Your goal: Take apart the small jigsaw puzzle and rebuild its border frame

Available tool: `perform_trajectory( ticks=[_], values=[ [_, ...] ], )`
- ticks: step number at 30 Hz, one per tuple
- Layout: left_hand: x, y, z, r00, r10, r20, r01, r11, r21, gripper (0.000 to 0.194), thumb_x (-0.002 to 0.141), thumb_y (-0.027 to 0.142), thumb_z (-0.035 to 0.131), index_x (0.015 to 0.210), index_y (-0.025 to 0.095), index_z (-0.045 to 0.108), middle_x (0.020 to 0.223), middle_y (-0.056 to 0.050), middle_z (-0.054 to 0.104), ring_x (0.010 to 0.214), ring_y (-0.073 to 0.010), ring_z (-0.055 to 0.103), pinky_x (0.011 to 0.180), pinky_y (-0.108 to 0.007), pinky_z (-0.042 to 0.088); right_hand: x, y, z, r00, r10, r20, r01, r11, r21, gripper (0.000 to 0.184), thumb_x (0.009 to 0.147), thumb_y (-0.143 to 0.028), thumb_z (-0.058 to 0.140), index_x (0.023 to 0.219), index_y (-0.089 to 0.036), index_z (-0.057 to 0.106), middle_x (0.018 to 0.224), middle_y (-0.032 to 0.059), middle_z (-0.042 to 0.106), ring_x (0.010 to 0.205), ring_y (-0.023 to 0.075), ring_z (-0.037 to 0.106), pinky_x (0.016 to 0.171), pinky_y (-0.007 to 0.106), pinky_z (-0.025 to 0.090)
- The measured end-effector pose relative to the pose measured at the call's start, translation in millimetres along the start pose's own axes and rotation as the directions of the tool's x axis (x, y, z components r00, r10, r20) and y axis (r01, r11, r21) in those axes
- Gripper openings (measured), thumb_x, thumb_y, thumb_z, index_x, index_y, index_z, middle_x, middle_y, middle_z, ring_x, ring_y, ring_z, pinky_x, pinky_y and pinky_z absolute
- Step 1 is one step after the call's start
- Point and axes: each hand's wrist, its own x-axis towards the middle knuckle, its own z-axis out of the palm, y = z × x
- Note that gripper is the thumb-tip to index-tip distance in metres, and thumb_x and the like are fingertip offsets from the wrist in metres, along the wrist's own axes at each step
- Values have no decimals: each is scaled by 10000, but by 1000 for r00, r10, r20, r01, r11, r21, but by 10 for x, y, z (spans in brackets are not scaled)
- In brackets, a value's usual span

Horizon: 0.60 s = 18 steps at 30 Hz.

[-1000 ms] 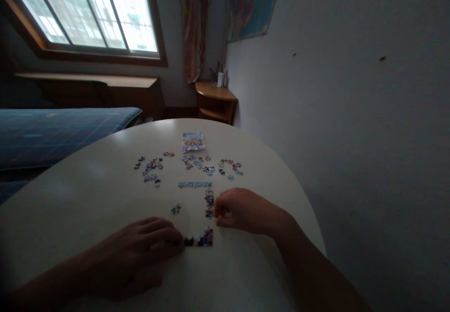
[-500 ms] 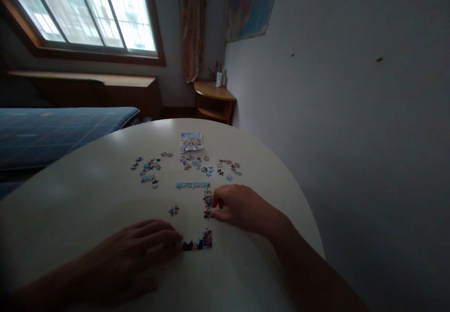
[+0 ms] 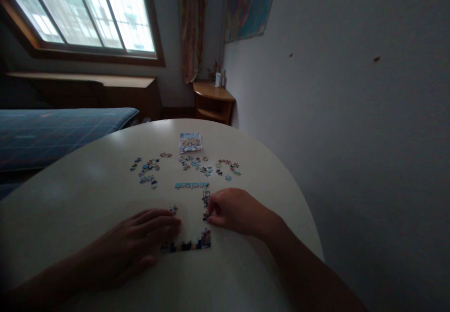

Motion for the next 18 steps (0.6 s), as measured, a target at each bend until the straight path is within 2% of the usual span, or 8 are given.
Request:
perform_trajectory(
  ticks=[4,9,18],
  values=[
    [-2,-3,-4,1000,16,2,-16,1000,-26,457,953,320,555,1395,229,489,1371,-79,590,1286,-277,514,1064,-447,467,-2,-3,-11,1000,1,7,-1,1000,5,89,821,-258,695,891,-204,707,845,7,709,745,136,605,665,242,392],
    [19,45,-68,994,63,85,-58,996,-61,486,925,356,596,1398,299,500,1398,-53,568,1270,-293,525,1056,-457,475,7,2,-3,1000,5,20,-5,1000,21,90,816,-267,705,889,-215,717,835,-1,716,731,134,605,646,241,379],
    [19,44,-87,989,58,136,-49,996,-69,447,946,284,567,1389,300,511,1432,-28,546,1291,-278,512,1087,-441,457,13,7,1,1000,3,25,-4,999,32,97,825,-276,697,898,-216,719,841,6,717,736,142,608,646,249,383]
  ],
)
